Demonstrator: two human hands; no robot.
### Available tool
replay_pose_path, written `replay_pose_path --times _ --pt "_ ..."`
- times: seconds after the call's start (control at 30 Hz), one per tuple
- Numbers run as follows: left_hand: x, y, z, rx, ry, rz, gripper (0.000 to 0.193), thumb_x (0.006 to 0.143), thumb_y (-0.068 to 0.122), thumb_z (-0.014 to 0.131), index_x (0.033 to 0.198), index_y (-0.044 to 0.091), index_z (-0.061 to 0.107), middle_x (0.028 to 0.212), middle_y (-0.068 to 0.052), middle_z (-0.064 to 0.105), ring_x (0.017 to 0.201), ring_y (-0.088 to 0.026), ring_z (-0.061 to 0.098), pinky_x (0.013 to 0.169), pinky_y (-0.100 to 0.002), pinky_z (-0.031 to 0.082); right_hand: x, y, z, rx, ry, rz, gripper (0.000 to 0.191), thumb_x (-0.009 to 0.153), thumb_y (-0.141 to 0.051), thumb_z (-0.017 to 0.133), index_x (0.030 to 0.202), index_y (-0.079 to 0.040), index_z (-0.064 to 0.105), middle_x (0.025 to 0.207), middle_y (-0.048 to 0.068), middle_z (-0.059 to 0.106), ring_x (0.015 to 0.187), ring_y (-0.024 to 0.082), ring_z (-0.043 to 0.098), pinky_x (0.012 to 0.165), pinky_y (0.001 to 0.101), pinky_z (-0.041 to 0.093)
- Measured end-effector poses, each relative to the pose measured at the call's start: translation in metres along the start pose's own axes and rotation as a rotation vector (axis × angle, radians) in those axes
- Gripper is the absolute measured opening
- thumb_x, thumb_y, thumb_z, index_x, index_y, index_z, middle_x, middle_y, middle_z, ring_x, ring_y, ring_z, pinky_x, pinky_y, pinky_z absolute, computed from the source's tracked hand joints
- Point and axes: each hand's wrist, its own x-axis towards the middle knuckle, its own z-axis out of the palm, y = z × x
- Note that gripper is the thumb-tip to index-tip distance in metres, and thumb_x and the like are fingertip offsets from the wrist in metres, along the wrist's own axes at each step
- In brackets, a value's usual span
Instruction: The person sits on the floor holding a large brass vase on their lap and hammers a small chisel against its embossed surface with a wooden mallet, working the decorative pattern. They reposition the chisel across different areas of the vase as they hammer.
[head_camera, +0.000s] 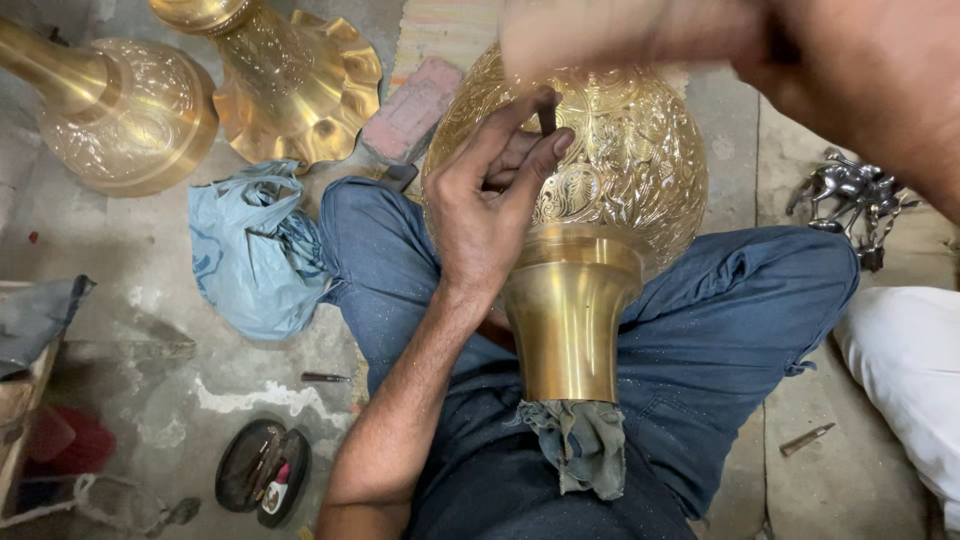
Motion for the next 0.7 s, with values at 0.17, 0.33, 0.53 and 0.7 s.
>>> replay_pose_path --times 0.17,0.33,0.53,0.7 --pt "0.0005 0.0017 -0.0009 -0.001 -0.003 0.002 0.034 0.098 0.015 0.078 0.128 0.002 0.068 0.099 -0.01 0.08 0.089 -0.013 0.081 0.076 -0.026 0.069 -0.0007 -0.0017 -0.0024 0.045 -0.022 0.046 0.015 0.101 -0.009 0.078 0.111 -0.001 0.07 0.087 0.012 0.071 0.076 0.021 0.072 0.072 0.0331 0.058" --pt "-0.0041 0.0016 0.0003 0.009 0.005 0.018 0.033 0.097 0.014 0.079 0.127 0.003 0.068 0.099 -0.009 0.08 0.089 -0.013 0.081 0.075 -0.026 0.069 -0.0023 -0.0026 -0.0027 -0.07 -0.049 0.059 0.015 0.101 -0.009 0.079 0.11 0.001 0.072 0.085 0.016 0.071 0.073 0.026 0.071 0.067 0.0362 0.058" --pt "-0.0052 0.0 -0.0004 -0.032 -0.004 0.027 0.036 0.099 0.013 0.078 0.132 0.004 0.067 0.103 -0.008 0.08 0.093 -0.012 0.08 0.078 -0.025 0.068 -0.0034 -0.0031 0.0033 0.111 -0.037 0.11 0.019 0.094 -0.008 0.081 0.107 0.004 0.073 0.089 0.018 0.072 0.076 0.028 0.072 0.068 0.0388 0.058" --pt "-0.0059 -0.0003 -0.0004 -0.015 -0.004 -0.004 0.034 0.097 0.013 0.079 0.129 0.005 0.069 0.098 -0.008 0.08 0.088 -0.012 0.08 0.075 -0.026 0.068 -0.0059 -0.0093 -0.0018 0.09 -0.063 0.155 0.023 0.092 -0.007 0.081 0.111 0.003 0.072 0.087 0.018 0.072 0.074 0.028 0.071 0.065 0.0382 0.057"
